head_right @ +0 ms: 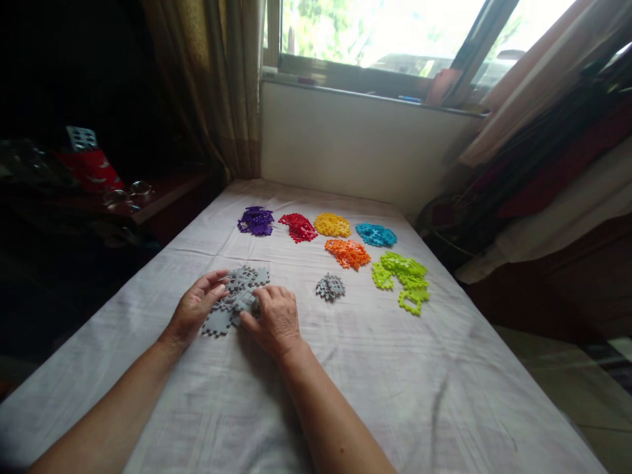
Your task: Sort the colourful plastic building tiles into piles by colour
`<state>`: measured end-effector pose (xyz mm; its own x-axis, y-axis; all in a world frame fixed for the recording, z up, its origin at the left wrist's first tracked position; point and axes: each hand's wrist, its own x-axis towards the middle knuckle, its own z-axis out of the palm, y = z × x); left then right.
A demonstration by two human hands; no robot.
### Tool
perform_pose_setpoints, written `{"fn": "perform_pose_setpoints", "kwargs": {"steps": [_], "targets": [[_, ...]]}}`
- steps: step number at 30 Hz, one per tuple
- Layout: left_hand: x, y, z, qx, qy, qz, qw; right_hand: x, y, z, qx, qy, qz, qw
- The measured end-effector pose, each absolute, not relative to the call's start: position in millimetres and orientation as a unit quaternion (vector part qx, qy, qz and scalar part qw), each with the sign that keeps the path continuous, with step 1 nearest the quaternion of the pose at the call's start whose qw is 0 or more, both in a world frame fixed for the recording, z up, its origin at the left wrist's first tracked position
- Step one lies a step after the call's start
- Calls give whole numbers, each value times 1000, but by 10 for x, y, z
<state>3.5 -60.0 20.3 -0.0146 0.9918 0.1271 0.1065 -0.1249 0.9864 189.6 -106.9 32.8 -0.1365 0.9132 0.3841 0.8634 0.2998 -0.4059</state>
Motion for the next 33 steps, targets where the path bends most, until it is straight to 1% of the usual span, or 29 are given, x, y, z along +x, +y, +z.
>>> {"fn": "perform_pose_setpoints", "kwargs": {"steps": [2,5,8,12,16,18,20,22,24,26,28,33], "targets": [[-19,-608,225,588,513,491,387,2112,-1047,334,-618,-719,23,317],[-142,-636,266,678,526,445,257,2606,-1031,328,-685,-638,-21,351],[-241,-664,269,754,515,374,164,3089,-1058,269,-765,-546,-44,340],[-259,-685,222,787,529,293,125,3374,-1110,152,-826,-482,-20,293],[-215,-696,215,790,525,287,133,3357,-1119,102,-835,-477,-22,273],[-196,-702,241,789,520,294,141,3320,-1115,117,-823,-486,-48,290],[-177,-715,275,789,513,304,150,3251,-1112,153,-794,-504,-78,330],[-146,-735,301,786,504,322,156,3120,-1114,197,-743,-542,-93,382],[-89,-766,307,783,492,350,153,2918,-1125,237,-670,-611,-75,415],[-4,-805,290,786,471,375,144,2682,-1145,263,-595,-686,-29,417],[92,-844,260,797,442,388,137,2470,-1167,272,-542,-738,16,401],[236,-894,194,814,409,395,120,2248,-1212,267,-506,-772,64,380]]}}
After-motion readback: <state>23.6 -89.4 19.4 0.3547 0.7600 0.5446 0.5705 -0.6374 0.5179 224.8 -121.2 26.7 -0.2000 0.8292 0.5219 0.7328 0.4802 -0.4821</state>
